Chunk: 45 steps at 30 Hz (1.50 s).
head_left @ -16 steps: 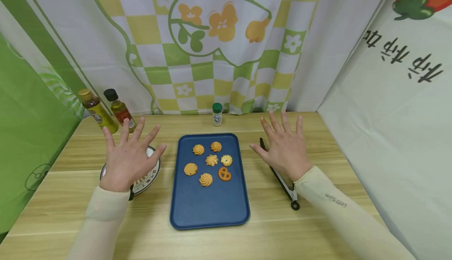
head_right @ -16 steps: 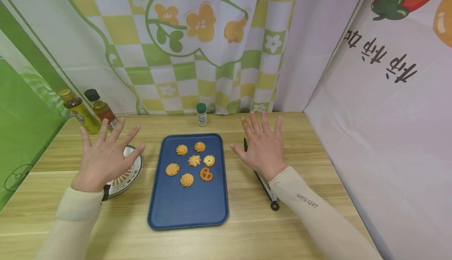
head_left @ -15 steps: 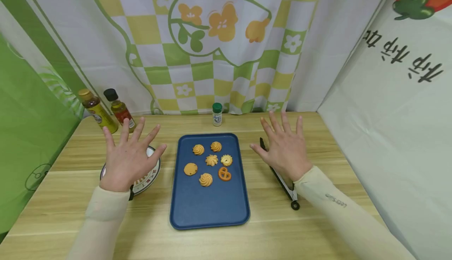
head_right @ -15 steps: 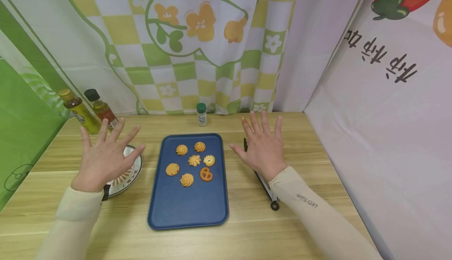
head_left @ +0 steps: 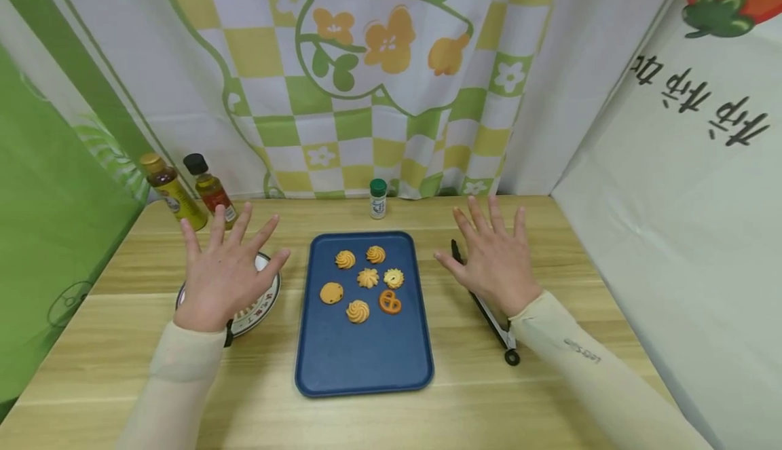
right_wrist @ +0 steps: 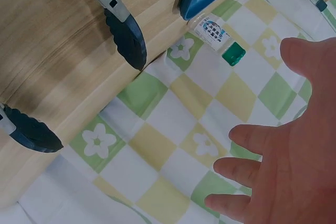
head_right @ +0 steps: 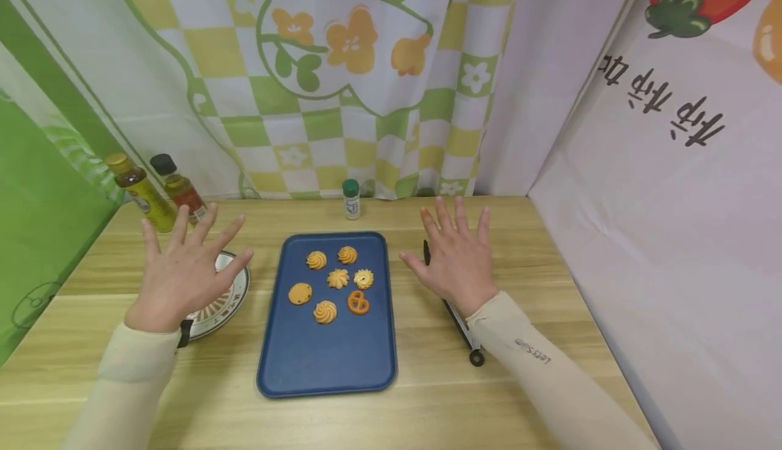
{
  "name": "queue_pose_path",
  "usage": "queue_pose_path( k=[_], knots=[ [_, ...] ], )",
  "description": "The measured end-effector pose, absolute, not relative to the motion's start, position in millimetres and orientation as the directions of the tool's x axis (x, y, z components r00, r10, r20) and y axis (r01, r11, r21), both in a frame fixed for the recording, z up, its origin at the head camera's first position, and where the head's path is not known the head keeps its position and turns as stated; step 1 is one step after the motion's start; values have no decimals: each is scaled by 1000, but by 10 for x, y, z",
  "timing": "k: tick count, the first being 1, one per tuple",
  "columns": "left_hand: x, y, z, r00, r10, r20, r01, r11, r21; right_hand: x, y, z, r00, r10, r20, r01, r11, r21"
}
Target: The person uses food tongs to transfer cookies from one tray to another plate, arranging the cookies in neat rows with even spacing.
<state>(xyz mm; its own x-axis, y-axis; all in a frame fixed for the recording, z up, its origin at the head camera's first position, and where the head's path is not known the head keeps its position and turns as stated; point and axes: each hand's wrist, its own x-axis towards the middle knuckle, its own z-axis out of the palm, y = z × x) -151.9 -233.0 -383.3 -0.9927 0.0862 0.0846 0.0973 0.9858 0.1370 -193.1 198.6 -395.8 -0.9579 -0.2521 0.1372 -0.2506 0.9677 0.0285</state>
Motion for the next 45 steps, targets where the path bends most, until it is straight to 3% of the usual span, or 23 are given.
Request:
queue_pose_path(
  k=[5, 15, 24, 33, 38, 45],
  knots=[
    [-1528, -2321, -3833, -993, 82, 80, 93, 984, 149, -1920, 1998, -3957, -961, -246, 126, -244, 969, 29],
    [-1590, -2608, -3882, -985, 123, 120, 141, 978, 156, -1866, 2089, -3986, -958, -228, 172, -249, 962, -111],
    [-1669, -3239, -4062, -992, 45, 116, 91, 895, 437, -1735, 2300, -4050, -972, -220, 88, -237, 917, -322],
    [-1699, -3834, -4345, -998, -58, -11, -56, 876, 478, -1523, 2580, -4235, -981, -186, 55, -192, 902, -387],
    [-1663, -4104, -4471, -996, -29, -85, -69, 852, 520, -1423, 2693, -4340, -989, -149, 5, -139, 906, -400],
    [-1637, -4241, -4539, -957, 44, -288, -167, 726, 667, -1310, 2778, -4403, -993, -62, -105, -13, 909, -418]
  ],
)
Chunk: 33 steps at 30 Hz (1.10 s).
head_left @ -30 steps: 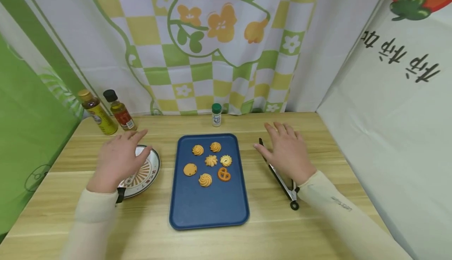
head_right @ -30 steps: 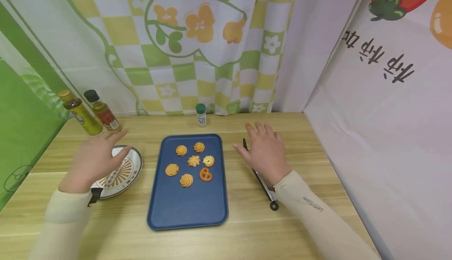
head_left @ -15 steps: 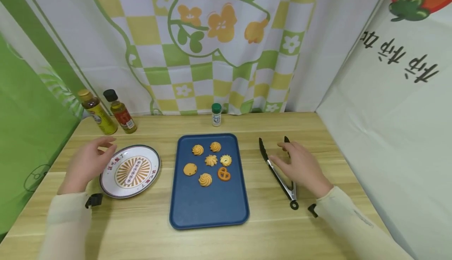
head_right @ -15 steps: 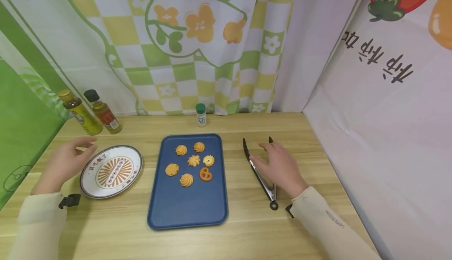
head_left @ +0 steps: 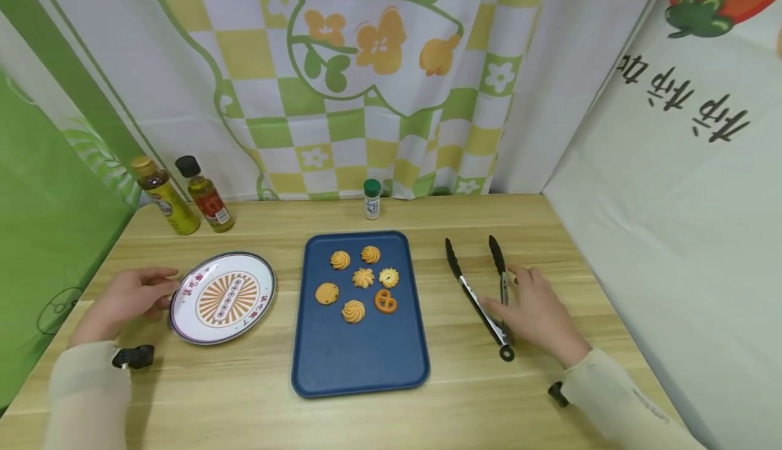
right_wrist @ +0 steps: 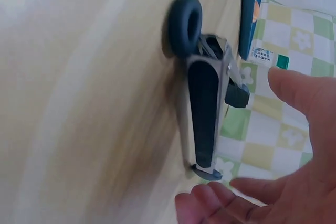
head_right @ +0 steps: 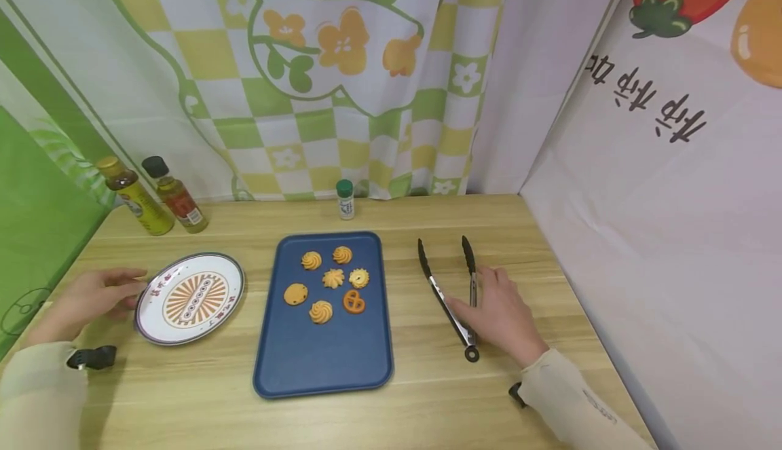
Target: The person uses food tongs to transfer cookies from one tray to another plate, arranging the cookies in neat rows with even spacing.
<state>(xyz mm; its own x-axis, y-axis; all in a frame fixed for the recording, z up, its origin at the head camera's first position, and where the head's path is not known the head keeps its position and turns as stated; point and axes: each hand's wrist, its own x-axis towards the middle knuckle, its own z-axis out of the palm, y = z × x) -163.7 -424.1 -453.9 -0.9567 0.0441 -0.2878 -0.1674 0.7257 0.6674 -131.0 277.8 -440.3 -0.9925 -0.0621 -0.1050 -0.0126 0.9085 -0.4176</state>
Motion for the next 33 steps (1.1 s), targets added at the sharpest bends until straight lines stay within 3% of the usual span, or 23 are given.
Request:
queue_pose_path(
  k=[8, 21, 33],
  knots=[
    [-1599, -4301, -4556, -905, 68, -419, -284, 636, 717, -1275, 2756, -4433, -985, -23, -172, 53, 905, -423],
    [-1579, -4357, -4521, -901, 145, -408, -254, 585, 770, -1255, 2688, -4476, -981, -40, -188, 40, 914, -404],
    [-1598, -4329, -4529, -907, 138, -398, -258, 565, 784, -1345, 2618, -4477, -968, -5, -251, 96, 916, -389]
  ],
)
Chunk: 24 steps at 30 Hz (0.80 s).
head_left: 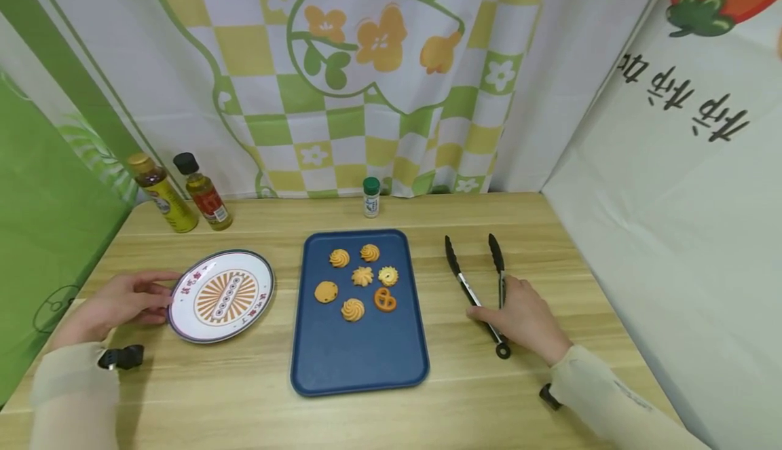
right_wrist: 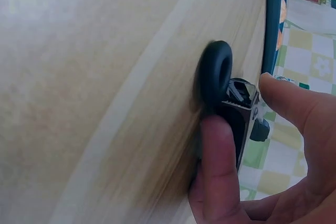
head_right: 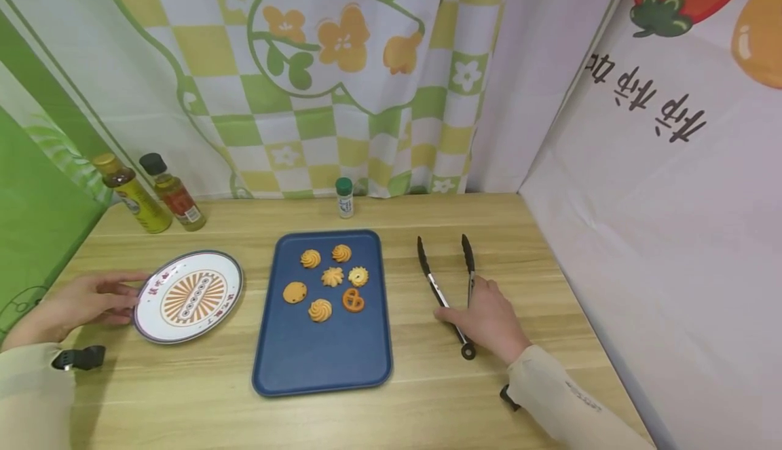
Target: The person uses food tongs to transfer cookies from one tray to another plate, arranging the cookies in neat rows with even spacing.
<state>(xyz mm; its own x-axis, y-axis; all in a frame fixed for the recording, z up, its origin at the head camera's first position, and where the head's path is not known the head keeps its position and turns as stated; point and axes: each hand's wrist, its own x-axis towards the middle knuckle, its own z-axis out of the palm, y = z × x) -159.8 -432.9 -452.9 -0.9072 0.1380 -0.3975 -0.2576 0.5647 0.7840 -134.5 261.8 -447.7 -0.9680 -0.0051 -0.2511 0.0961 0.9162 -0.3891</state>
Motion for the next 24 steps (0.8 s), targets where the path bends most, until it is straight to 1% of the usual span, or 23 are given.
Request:
queue_pose_path(
  k=[6, 16, 24],
  knots=[
    [-1594, -4296, -4503, -905, 129, -405, -263, 579, 772, -1389, 2591, -4475, -969, 10, -247, 105, 920, -378],
    [-1595, -4296, -4494, -908, 131, -398, -249, 595, 764, -1413, 2623, -4379, -987, 2, -159, 68, 907, -415],
    [-1587, -4314, -4526, -911, 132, -390, -252, 571, 782, -1441, 2599, -4371, -998, -8, -57, 15, 921, -389]
  ],
)
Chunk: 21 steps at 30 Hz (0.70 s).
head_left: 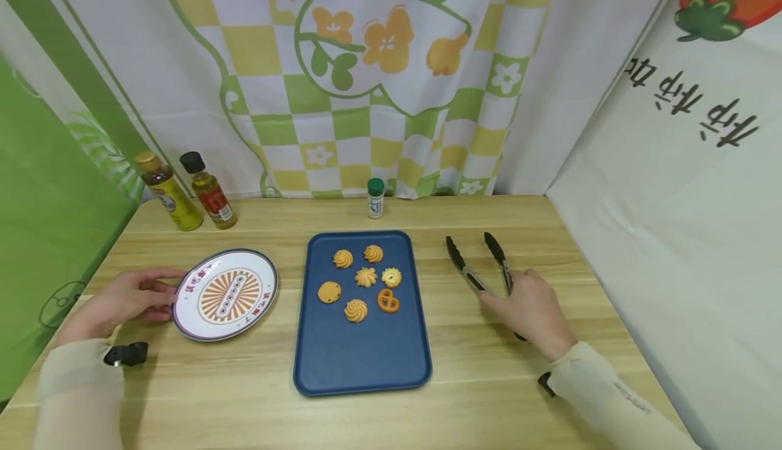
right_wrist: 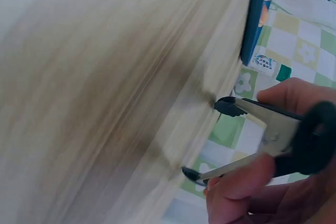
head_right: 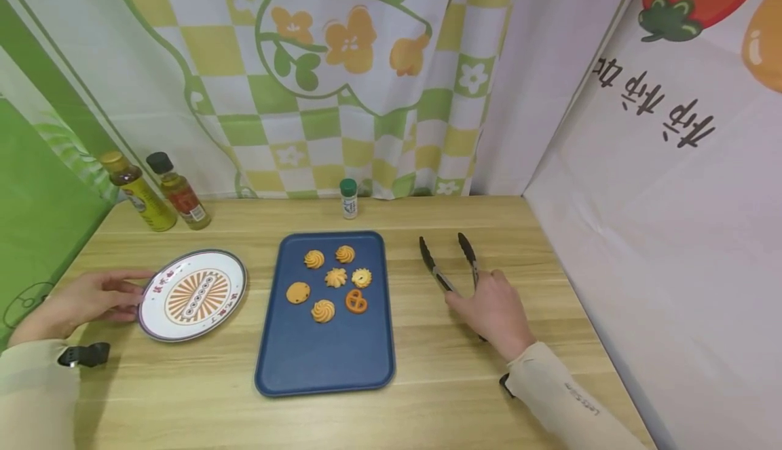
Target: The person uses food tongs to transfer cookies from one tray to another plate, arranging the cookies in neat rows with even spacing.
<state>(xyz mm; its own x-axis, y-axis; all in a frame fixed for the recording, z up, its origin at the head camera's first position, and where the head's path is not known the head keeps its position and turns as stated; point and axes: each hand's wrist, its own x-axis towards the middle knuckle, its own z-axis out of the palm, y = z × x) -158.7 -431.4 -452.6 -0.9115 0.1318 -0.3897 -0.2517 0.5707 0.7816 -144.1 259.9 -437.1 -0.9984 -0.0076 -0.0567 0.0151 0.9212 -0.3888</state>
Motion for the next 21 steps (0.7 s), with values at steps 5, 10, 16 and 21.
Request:
queue_pose_path(
  k=[5, 10, 16, 21],
  knots=[
    [-1580, -4320, -4546, -913, 138, -383, -249, 554, 795, -1462, 2556, -4399, -1000, -2, -8, 1, 930, -368],
    [-1579, -4313, -4531, -912, 130, -388, -255, 562, 787, -1469, 2504, -4430, -999, -35, 26, -42, 933, -359],
    [-1582, -4327, -4530, -912, 122, -392, -259, 570, 780, -1493, 2367, -4422, -996, -58, 65, -79, 921, -382],
    [-1588, -4319, -4531, -909, 111, -403, -275, 567, 776, -1526, 2238, -4402, -992, -78, 95, -110, 905, -411]
  ],
)
